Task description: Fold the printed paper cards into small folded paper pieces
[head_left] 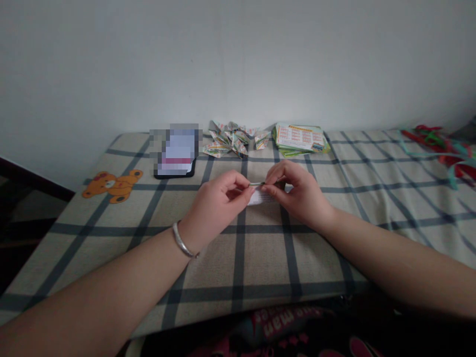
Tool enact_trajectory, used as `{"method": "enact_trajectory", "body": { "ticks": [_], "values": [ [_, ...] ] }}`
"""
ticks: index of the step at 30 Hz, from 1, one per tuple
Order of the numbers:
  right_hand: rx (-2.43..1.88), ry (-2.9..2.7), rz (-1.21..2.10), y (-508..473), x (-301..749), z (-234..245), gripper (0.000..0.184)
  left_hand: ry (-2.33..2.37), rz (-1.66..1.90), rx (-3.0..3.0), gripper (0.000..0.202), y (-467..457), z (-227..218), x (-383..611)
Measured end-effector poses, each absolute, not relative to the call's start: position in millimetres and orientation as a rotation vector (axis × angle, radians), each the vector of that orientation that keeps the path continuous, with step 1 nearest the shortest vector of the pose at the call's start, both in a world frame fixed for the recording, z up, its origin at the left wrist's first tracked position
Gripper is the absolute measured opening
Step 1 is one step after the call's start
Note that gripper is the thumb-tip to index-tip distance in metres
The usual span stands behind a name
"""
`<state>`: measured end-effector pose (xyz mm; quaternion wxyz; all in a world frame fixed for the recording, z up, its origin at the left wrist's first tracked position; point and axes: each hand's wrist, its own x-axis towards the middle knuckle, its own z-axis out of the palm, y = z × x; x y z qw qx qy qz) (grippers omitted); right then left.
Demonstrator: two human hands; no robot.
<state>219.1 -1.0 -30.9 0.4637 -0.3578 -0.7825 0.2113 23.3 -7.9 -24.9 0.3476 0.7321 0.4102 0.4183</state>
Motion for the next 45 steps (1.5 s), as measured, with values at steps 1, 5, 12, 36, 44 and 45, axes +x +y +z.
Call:
{"method": "enact_trajectory", "body": {
  "ticks": [1,5,12,36,44,45],
  "values": [
    [-0.875,-1.922,0.526,-0.9,219.3,-31.1,0.014,1.06,1.086,1.895,0.009,-8.0,-24.8,23.3],
    [-0.844,-1.91,0.576,-0.6,219.5,-32.2,0.013,1.058,1.096,1.906,0.01,-8.5,-24.1,22.8],
    [-0.889,-1.881,0.592,-2.2,219.5,-30.8,0.012,1.056,1.104,2.01,0.012,-8.6,-24.7,20.0],
    [-0.97,-1.731,0.905,-8.5,215.1,-30.9,0.017,0.953,1.176,1.654,0.013,-5.6,-28.6,22.1],
    [-0.952,-1.725,0.959,-10.4,216.3,-27.3,0.02,1.003,1.225,1.654,0.01,-4.8,-28.1,22.3],
    [-0.945,-1.709,0.973,-10.7,215.8,-26.8,0.02,1.007,1.225,1.654,0.01,-4.7,-28.1,22.4]
  ]
}}
